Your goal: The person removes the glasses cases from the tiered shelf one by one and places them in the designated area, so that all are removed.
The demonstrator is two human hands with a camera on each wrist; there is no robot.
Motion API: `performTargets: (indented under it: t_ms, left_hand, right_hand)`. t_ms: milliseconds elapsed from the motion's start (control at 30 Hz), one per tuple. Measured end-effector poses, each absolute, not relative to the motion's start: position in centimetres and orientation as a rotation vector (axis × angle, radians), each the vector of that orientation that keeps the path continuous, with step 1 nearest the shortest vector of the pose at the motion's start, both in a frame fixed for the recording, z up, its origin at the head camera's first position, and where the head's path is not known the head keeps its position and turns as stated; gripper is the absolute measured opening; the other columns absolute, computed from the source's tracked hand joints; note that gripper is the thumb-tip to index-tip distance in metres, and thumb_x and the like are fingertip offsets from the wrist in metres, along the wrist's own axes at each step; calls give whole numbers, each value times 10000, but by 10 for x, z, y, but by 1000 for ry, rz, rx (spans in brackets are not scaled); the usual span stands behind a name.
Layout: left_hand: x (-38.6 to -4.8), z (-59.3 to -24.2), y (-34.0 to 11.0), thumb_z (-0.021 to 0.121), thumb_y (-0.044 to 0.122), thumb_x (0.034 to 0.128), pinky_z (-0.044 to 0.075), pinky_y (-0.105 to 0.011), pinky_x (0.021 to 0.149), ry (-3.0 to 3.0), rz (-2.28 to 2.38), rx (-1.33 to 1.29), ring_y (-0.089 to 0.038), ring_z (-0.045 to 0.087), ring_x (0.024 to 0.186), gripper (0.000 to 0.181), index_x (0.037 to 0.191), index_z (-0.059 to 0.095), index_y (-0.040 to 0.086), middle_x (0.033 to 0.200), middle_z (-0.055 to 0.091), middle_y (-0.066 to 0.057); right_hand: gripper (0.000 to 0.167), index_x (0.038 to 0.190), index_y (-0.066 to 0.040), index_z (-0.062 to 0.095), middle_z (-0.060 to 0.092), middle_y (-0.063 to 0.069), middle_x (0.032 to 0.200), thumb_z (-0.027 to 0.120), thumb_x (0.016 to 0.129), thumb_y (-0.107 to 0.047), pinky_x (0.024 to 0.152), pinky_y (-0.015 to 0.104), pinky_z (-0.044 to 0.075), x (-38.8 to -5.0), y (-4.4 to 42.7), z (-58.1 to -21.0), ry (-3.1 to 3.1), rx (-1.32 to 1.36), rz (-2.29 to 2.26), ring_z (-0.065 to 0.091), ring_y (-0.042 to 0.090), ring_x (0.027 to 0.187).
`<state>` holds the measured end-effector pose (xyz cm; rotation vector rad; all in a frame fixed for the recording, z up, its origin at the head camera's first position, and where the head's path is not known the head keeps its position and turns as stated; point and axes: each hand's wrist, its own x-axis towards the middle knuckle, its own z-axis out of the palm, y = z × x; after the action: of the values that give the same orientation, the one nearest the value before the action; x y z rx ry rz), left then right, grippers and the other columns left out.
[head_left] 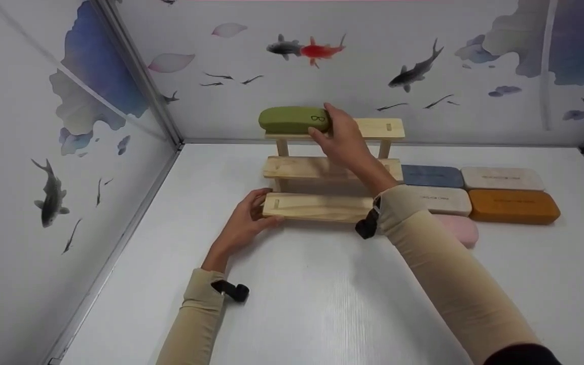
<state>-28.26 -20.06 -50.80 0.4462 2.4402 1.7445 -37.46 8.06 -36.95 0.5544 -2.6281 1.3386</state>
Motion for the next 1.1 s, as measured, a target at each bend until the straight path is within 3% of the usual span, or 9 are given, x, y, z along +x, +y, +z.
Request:
performTargets:
  t_ms: [200,433,633,1100]
  left_hand:
    - [-282,-508,-201,830,163,979,510,-463,1187,2428,1761,442,-255,638,1396,763,1623,422,118,1588,602,-41]
    - [-282,-508,-201,832,175,978,518,-450,1178,2410,1766,443,-248,636,1401,762,1620,424,131,1591,598,-35]
    - [-282,-508,-201,847,207,969,503,-459,1198,2402,1774,446,-242,623,1418,767,1612,430,157,1592,595,-29]
    - [-283,-509,-202,855,266,966,489,-475,1212,2433,1751,463,-240,622,1417,794,1622,424,150,1595,595,-20]
  right_hand:
    - [754,1680,18,313,492,249,1597,662,1099,-316,1167,481,469,-373,77,-370,-2615,518,1310,543,334,1387]
    - [727,1653,-7,389,456,238,1608,679,1088,-361,1107,479,480,-372,74,-371,-2629,452,1261,532,335,1345]
    - [619,1533,1,532,497,221,1478,726,1061,-349,931,425,468,-371,74,-372,-2601,449,1264,500,301,1173]
    - [525,1429,-2,587,611,167,1269,779,1028,-280,830,344,464,-367,80,-372,-2509,490,1375,542,232,1018]
